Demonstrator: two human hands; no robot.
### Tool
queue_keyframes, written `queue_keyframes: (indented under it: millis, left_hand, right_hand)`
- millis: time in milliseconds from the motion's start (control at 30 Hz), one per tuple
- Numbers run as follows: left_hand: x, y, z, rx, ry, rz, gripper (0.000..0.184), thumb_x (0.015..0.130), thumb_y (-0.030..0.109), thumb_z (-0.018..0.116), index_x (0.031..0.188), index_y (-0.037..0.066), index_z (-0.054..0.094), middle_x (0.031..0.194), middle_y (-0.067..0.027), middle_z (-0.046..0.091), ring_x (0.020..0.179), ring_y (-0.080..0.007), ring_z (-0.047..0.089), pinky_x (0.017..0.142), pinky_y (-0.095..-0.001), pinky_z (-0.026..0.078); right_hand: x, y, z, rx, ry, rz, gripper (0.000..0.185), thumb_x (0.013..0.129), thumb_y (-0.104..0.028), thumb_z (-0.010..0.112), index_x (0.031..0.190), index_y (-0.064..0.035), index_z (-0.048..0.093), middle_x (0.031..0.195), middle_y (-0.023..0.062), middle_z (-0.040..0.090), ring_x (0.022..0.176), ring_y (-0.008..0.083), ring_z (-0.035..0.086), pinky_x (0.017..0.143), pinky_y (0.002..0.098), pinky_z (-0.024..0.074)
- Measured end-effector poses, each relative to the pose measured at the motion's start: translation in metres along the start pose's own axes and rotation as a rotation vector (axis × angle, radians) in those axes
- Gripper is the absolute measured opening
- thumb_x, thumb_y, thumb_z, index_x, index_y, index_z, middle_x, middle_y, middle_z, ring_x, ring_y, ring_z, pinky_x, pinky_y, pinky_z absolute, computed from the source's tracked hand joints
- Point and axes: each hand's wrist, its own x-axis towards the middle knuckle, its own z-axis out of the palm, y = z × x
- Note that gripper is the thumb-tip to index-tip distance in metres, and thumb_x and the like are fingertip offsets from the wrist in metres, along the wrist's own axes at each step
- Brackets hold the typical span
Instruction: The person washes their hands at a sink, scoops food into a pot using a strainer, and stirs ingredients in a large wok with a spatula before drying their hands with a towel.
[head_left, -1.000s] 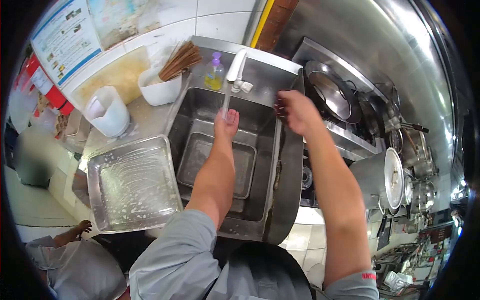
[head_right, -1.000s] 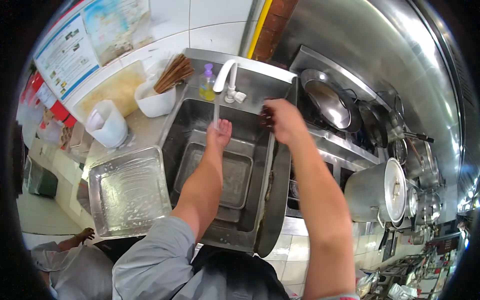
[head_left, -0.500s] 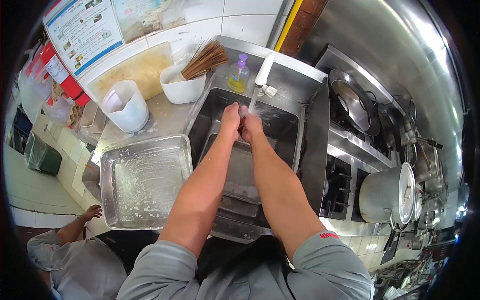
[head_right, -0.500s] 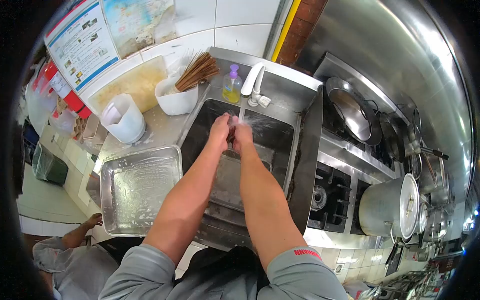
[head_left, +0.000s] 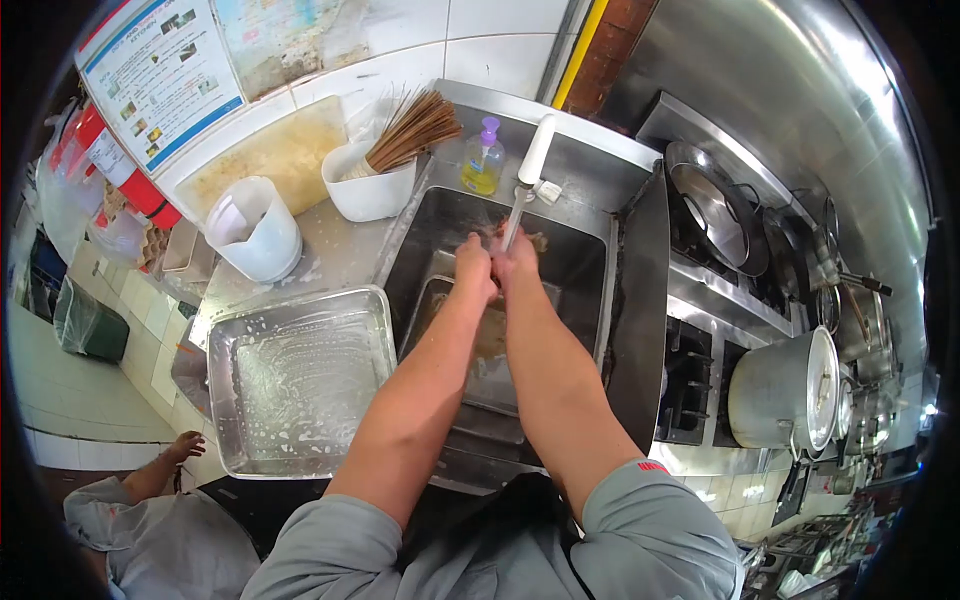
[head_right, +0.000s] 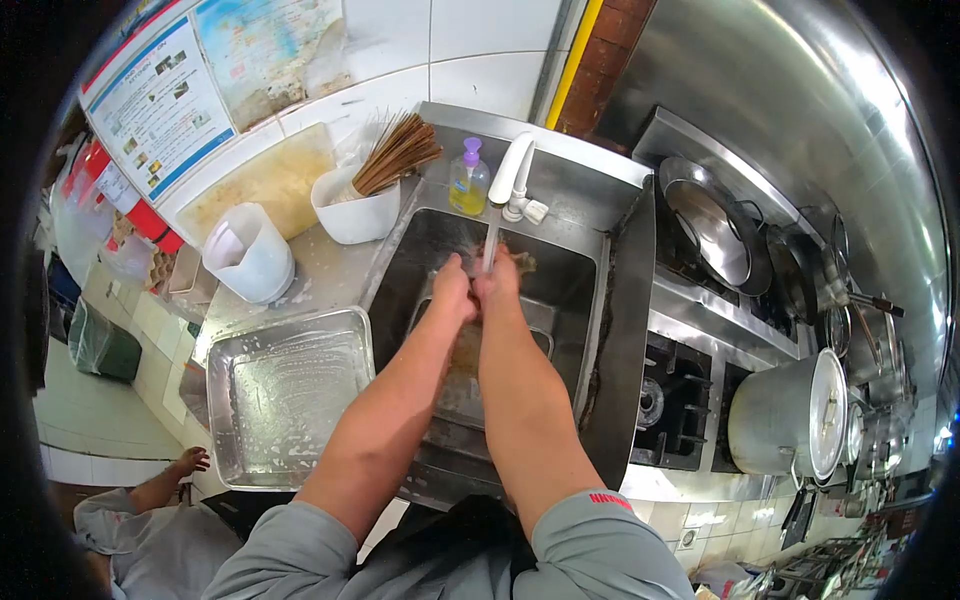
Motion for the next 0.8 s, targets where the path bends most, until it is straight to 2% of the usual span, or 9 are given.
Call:
queue_keyframes:
  millis: [100,200,300,400,533,633,733,767,800]
  left_hand:
    - [-0.012,0.021,0.018,0.272,0.129,0.261,0.038,0.105,0.035,0.051,0.122,0.001,0.06,0.127,-0.018,0.062,0.103,-0.0317,0.064,0.079,-0.0482,0.054]
    - [0.055,0.043,0.013,0.499,0.094,0.369,0.032,0.104,0.03,0.053,0.112,0.0,0.062,0.114,-0.0144,0.066,0.085,-0.0261,0.062,0.068,-0.0425,0.051]
    - [0.07,0.042,0.02,0.529,0.313,0.331,0.038,0.102,0.032,0.05,0.115,-0.002,0.061,0.096,-0.0181,0.068,0.088,-0.0336,0.069,0.066,-0.0472,0.057]
    - [0.016,0.041,0.039,0.418,0.17,0.135,0.04,0.105,0.037,0.048,0.108,0.0,0.063,0.089,-0.0166,0.068,0.082,-0.03,0.07,0.064,-0.0456,0.057]
    - [0.022,0.017,0.009,0.21,-0.103,-0.112,0.047,0.108,0.045,0.047,0.122,0.002,0.061,0.112,-0.0164,0.069,0.086,-0.0281,0.066,0.079,-0.0466,0.056]
    - [-0.02,0.001,0.01,-0.07,-0.039,-0.18,0.05,0.106,0.047,0.049,0.125,0.003,0.062,0.111,-0.0162,0.071,0.09,-0.0285,0.068,0.084,-0.0467,0.056]
    - [0.013,-0.042,-0.013,0.161,-0.138,-0.007,0.048,0.102,0.046,0.057,0.122,0.004,0.064,0.104,-0.0149,0.073,0.089,-0.0298,0.07,0.082,-0.0469,0.056]
    - [0.005,-0.042,-0.01,0.483,-0.21,0.245,0.042,0.097,0.044,0.065,0.113,0.005,0.067,0.101,-0.0149,0.072,0.09,-0.0291,0.069,0.081,-0.0487,0.055]
    - [0.01,-0.037,-0.009,0.453,-0.197,0.14,0.032,0.096,0.036,0.067,0.109,0.006,0.067,0.097,-0.0133,0.071,0.086,-0.0276,0.069,0.077,-0.0466,0.054]
  right_hand:
    - [-0.029,-0.004,-0.008,0.083,0.035,0.219,0.007,0.101,-0.013,0.056,0.099,-0.0093,0.061,0.073,0.0044,0.055,0.049,0.012,0.04,0.038,0.0235,0.0298]
    - [-0.038,-0.005,-0.004,-0.088,0.206,0.116,0.005,0.097,-0.008,0.055,0.095,-0.0072,0.058,0.07,0.0045,0.051,0.052,0.0146,0.043,0.041,0.0247,0.037]
    - [-0.048,-0.007,0.006,-0.279,-0.029,0.114,0.011,0.1,-0.008,0.049,0.097,-0.0024,0.059,0.076,0.0091,0.057,0.052,0.0171,0.05,0.043,0.029,0.0439]
    - [-0.042,-0.009,0.015,-0.011,-0.082,0.171,0.013,0.099,-0.004,0.047,0.098,0.0009,0.058,0.08,0.0126,0.061,0.06,0.0229,0.058,0.05,0.0322,0.0515]
    - [0.006,0.0,-0.027,0.261,-0.23,0.311,0.009,0.101,-0.001,0.045,0.099,0.0004,0.054,0.084,0.0161,0.059,0.065,0.0228,0.062,0.051,0.0236,0.0543]
    - [0.026,0.014,-0.039,-0.241,-0.122,-0.003,0.018,0.103,-0.013,0.046,0.096,-0.0038,0.059,0.081,0.0133,0.062,0.065,0.0251,0.062,0.058,0.0346,0.0544]
    - [-0.022,-0.007,-0.016,-0.628,-0.052,0.015,0.024,0.103,-0.021,0.049,0.095,-0.0045,0.064,0.083,0.0141,0.066,0.071,0.0277,0.065,0.067,0.0408,0.0548]
    - [-0.033,-0.01,-0.012,-0.723,-0.054,0.001,0.026,0.103,-0.024,0.05,0.095,-0.0048,0.066,0.083,0.0144,0.068,0.073,0.0286,0.066,0.07,0.0429,0.0549]
    - [-0.044,-0.008,-0.009,-0.819,-0.051,-0.017,0.028,0.103,-0.027,0.051,0.095,-0.005,0.067,0.083,0.0147,0.069,0.075,0.0295,0.067,0.073,0.0449,0.055]
